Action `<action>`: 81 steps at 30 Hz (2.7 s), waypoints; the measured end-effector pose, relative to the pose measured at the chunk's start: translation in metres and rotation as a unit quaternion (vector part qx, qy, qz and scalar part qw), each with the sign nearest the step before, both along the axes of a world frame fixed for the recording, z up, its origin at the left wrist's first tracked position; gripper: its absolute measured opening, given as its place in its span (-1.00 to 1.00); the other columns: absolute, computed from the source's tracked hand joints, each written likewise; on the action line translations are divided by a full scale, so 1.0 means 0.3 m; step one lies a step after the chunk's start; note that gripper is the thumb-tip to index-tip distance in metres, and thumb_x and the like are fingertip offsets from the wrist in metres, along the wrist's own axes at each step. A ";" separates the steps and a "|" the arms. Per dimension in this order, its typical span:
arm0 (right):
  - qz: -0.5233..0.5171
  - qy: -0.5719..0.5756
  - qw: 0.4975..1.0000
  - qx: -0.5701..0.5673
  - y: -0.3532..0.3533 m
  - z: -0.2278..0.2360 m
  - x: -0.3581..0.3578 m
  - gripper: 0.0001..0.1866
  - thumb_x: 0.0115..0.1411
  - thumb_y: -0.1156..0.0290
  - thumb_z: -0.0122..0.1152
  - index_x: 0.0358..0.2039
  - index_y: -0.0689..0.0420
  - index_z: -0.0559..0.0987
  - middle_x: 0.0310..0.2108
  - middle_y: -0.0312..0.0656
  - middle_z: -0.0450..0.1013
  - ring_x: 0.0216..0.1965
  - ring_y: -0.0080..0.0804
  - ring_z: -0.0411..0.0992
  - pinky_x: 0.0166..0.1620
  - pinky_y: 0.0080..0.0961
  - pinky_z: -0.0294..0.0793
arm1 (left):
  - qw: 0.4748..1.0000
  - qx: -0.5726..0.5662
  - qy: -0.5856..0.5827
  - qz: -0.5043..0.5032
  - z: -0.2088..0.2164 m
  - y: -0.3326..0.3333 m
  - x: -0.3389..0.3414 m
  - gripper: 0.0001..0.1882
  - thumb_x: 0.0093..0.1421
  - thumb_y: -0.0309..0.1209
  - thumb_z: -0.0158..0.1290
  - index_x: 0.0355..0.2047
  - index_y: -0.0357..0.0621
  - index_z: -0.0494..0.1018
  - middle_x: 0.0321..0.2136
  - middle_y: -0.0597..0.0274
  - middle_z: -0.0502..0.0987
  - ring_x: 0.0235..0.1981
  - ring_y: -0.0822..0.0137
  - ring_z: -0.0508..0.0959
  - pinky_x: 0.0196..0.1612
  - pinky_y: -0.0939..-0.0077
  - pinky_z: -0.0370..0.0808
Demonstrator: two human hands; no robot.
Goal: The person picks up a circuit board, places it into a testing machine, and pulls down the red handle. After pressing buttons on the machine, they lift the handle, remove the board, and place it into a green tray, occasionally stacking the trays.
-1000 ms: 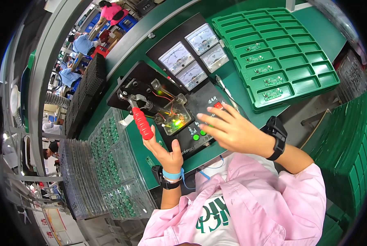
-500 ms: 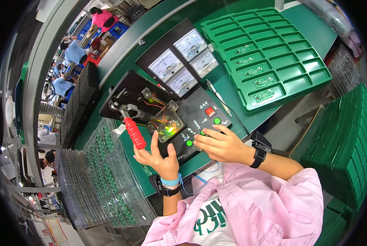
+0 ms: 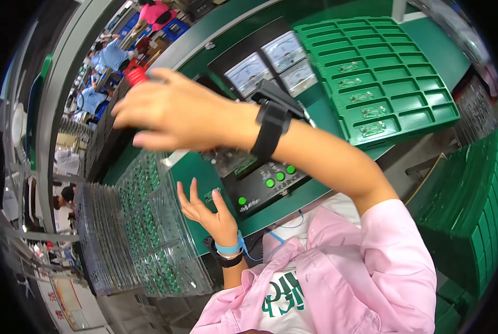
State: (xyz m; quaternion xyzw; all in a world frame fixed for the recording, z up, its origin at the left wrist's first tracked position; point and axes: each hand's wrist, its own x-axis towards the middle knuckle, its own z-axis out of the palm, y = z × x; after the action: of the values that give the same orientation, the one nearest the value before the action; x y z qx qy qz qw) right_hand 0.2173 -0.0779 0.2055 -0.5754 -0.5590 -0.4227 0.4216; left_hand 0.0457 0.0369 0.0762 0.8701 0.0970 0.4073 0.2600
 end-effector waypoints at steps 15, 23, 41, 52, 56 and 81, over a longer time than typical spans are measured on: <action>-0.232 0.064 0.840 -0.487 -0.179 -0.345 -0.251 -0.54 0.00 0.43 0.13 -0.07 0.41 0.50 -0.72 -0.26 0.42 -0.71 -0.37 0.46 -0.64 -0.47 0.37 | 0.957 0.164 0.187 -0.148 -0.124 0.303 -0.015 -0.75 0.14 -0.60 0.06 -0.14 -0.25 0.51 -0.17 0.02 0.58 -0.08 0.01 0.55 -0.02 0.23 0.47; -0.184 0.036 0.851 -0.490 -0.170 -0.325 -0.252 -0.63 -0.03 0.48 0.12 -0.20 0.44 0.51 -0.71 -0.23 0.42 -0.70 -0.37 0.46 -0.61 -0.46 0.43 | 0.975 0.156 0.058 -0.150 0.028 0.199 -0.019 -0.73 0.05 -0.72 0.06 -0.21 -0.29 0.53 -0.24 0.00 0.60 -0.21 0.06 0.62 -0.17 0.31 0.56; -0.340 0.128 0.893 -0.265 -0.674 -0.290 -0.150 -0.85 -0.05 0.58 0.23 -0.43 0.16 0.47 -0.65 -0.20 0.41 -0.65 -0.28 0.42 -0.58 -0.37 0.37 | 0.947 0.212 0.105 -0.220 0.000 -0.079 0.100 -0.73 0.12 -0.57 0.02 -0.14 -0.29 0.51 -0.12 -0.02 0.56 -0.03 0.07 0.56 0.03 0.21 0.48; -0.534 0.165 0.768 -0.313 -0.884 -0.404 0.236 -0.84 0.15 0.45 0.10 -0.25 0.12 0.56 -0.46 -0.15 0.49 -0.40 -0.09 0.50 -0.35 -0.21 0.49 | 0.948 0.196 -0.131 -0.214 0.306 -0.064 0.168 -0.48 -0.01 -0.42 0.22 0.00 -0.27 0.44 0.08 -0.07 0.42 0.14 -0.03 0.39 0.20 0.16 0.27; -0.516 0.206 0.769 -0.315 -0.857 -0.310 0.151 -0.84 0.15 0.47 0.10 -0.24 0.15 0.55 -0.37 -0.12 0.48 -0.34 -0.09 0.49 -0.30 -0.23 0.49 | 0.972 0.054 -0.151 -0.169 0.409 -0.064 0.314 -0.43 -0.07 -0.44 0.24 0.02 -0.27 0.43 0.10 -0.05 0.40 0.16 0.00 0.37 0.24 0.03 0.17; -0.241 0.225 0.909 -0.254 -0.333 -0.551 -0.512 -0.47 -0.05 0.42 0.30 0.03 0.06 0.52 0.06 -0.26 0.44 0.03 -0.31 0.40 0.15 -0.16 0.26 | 0.985 0.105 0.037 -0.133 -0.059 0.000 0.048 -0.32 0.09 -0.08 0.20 0.19 0.01 0.32 0.33 -0.16 0.00 0.33 -0.25 -0.05 0.21 -0.41 -0.09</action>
State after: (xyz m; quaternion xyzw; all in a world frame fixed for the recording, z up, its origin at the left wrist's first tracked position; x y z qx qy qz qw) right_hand 0.0637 -0.1777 0.0403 -0.8604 -0.3819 -0.2144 0.2607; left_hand 0.0601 0.0368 0.0584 0.9123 -0.0537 0.3444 0.2150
